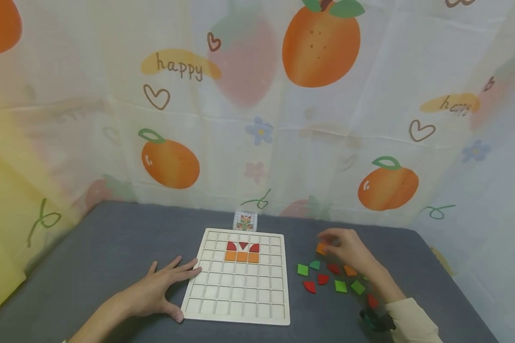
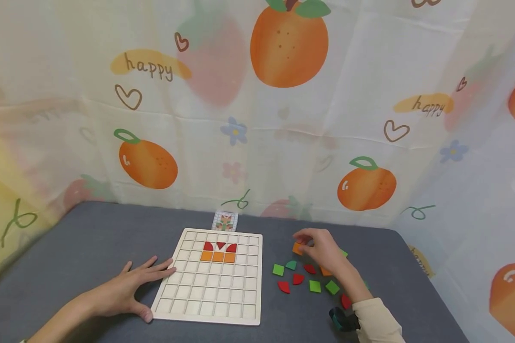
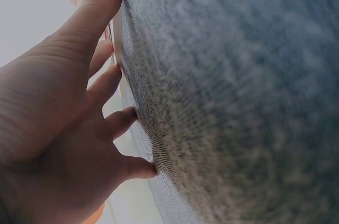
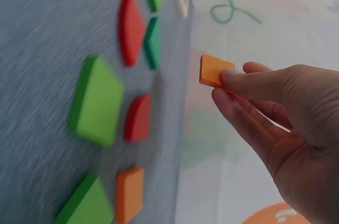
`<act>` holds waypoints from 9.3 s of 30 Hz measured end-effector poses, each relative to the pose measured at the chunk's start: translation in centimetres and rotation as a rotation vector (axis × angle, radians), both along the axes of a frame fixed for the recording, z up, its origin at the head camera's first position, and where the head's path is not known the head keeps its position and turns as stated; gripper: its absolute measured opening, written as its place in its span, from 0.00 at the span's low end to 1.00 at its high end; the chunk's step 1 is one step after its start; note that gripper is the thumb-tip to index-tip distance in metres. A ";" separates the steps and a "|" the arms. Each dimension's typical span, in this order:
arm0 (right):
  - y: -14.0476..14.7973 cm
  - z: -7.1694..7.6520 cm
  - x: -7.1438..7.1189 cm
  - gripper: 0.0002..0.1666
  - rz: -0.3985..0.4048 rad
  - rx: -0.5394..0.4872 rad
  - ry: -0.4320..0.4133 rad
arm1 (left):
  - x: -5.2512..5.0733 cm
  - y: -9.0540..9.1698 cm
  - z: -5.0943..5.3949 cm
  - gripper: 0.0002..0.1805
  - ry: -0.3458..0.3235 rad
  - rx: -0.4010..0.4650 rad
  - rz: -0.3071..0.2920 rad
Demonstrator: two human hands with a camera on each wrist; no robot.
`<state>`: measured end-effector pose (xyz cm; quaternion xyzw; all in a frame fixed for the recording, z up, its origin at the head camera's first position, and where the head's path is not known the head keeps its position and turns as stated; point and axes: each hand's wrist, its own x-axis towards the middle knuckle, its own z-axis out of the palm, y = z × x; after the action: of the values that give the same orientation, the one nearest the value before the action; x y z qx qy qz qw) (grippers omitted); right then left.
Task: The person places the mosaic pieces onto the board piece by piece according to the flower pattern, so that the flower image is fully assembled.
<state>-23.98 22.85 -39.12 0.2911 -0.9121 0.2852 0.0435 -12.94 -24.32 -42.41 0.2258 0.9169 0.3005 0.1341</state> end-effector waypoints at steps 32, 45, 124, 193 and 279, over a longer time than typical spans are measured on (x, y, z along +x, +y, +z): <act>-12.2 0.3 1.0 0.16 0.223 -0.046 -0.069 | 0.1 0.1 0.0 0.58 0.016 -0.001 -0.004; -15.5 -0.9 1.5 0.15 0.283 -0.060 -0.139 | -0.1 0.1 0.0 0.58 0.014 -0.001 0.005; -9.6 -1.4 1.3 0.18 0.214 0.028 -0.144 | 0.1 0.0 -0.1 0.58 0.007 0.013 -0.008; -4.1 -1.1 0.9 0.15 0.099 0.038 -0.012 | -0.2 0.2 -0.3 0.57 0.001 0.015 -0.005; -13.1 -1.9 1.8 0.14 0.249 0.006 -0.160 | 0.0 0.4 -0.4 0.57 0.013 0.004 -0.014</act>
<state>-22.18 9.75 -41.07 0.3783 -0.8704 0.3080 -0.0659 -12.95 -23.96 -42.77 0.2345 0.9156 0.2999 0.1297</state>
